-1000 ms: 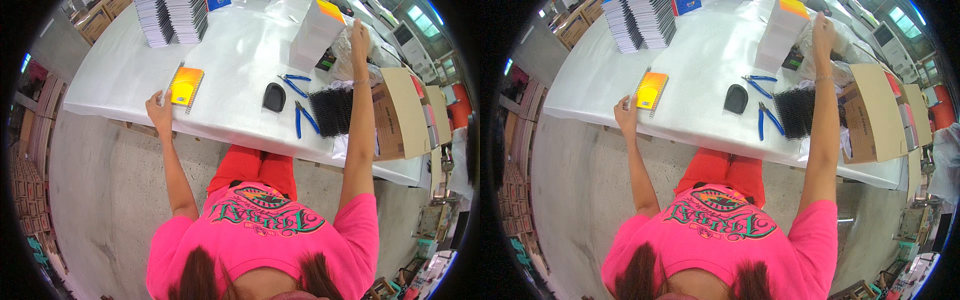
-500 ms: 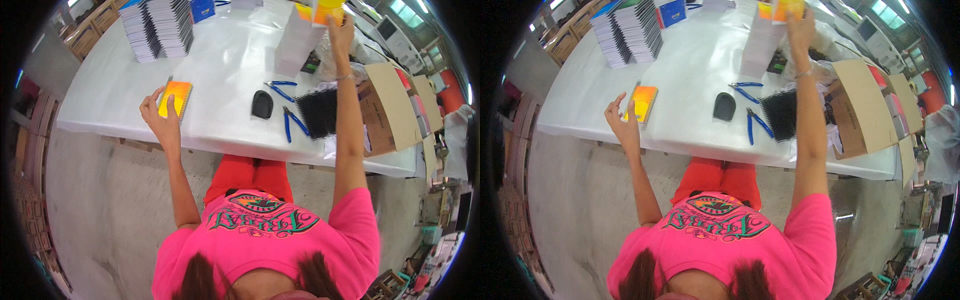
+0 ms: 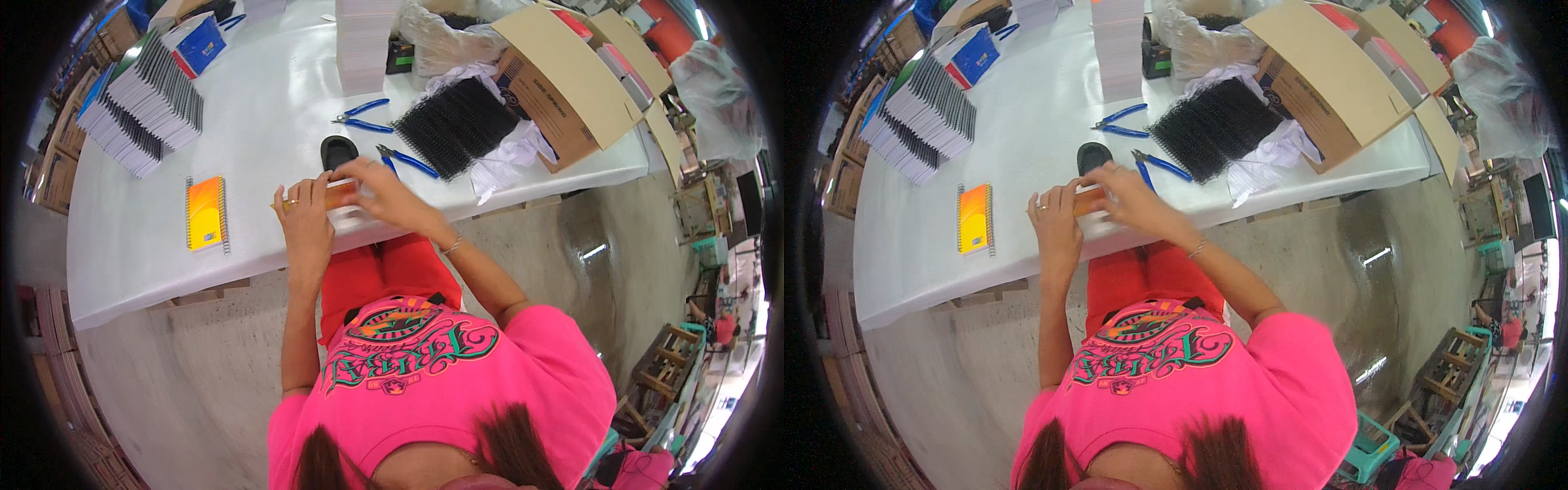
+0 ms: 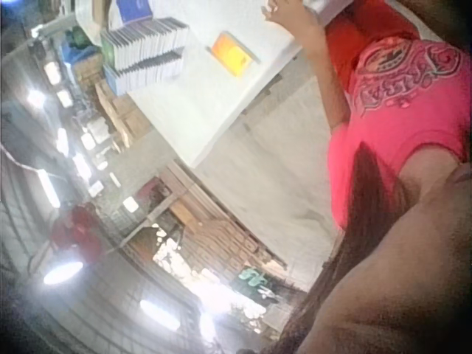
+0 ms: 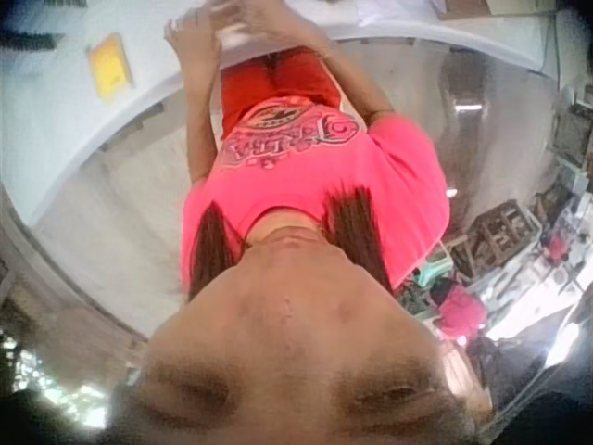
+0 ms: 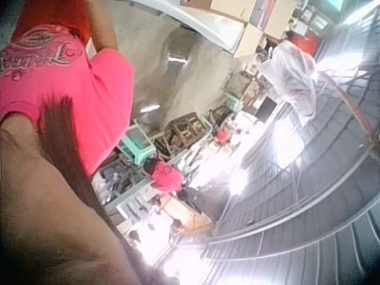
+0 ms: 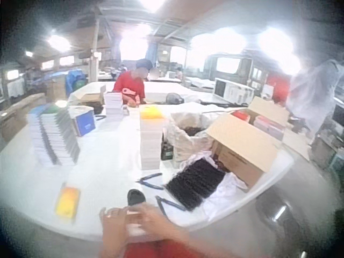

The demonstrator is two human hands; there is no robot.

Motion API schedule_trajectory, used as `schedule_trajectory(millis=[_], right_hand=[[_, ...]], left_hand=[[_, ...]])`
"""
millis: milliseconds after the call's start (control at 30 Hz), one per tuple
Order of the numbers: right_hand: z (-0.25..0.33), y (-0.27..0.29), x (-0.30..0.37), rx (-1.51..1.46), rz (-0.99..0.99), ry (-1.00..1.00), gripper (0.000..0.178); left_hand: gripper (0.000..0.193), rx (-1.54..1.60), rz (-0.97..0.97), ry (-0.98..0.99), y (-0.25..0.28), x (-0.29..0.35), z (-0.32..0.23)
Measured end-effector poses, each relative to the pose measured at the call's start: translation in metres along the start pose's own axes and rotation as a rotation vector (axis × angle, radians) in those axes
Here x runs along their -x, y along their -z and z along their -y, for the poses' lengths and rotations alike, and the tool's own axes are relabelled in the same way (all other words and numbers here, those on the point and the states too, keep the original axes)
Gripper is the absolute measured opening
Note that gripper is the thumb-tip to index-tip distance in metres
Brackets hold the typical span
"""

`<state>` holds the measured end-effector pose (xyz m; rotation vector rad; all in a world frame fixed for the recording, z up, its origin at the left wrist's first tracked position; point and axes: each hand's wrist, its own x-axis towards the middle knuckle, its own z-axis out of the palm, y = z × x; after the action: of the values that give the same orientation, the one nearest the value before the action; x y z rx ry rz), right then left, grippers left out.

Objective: The person assembles spiral-bound notebooks by inserting black plastic coils into the spine of yellow-covered notebooks. They use pliers to secure the coils and a small black tool to press them into place. Completed notebooks are stacked on the table.

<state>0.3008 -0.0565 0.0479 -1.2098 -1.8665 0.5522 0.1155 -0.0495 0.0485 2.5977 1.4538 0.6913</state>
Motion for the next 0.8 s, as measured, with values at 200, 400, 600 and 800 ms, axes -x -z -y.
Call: schedule_trajectory(millis=[200,400,600,800], right_hand=[[-0.087,0.119,0.012,0.45,-0.695,-0.186,0.021],[-0.214,0.229,0.071,1.134,-0.664,-0.602,0.031],[-0.207,0.224,0.064,0.928,-0.557,-0.557,0.023],[-0.181,0.21,0.062,0.827,-0.791,-0.386,0.019]], left_hand=[[0.045,-0.08,-0.064,0.014,0.0,0.003,-0.002],[0.04,-0.045,0.023,0.098,0.005,0.004,-0.017],[0.023,0.043,-0.028,0.144,0.001,0.004,-0.017],[0.051,0.027,-0.243,0.171,-0.022,-0.002,-0.016]])
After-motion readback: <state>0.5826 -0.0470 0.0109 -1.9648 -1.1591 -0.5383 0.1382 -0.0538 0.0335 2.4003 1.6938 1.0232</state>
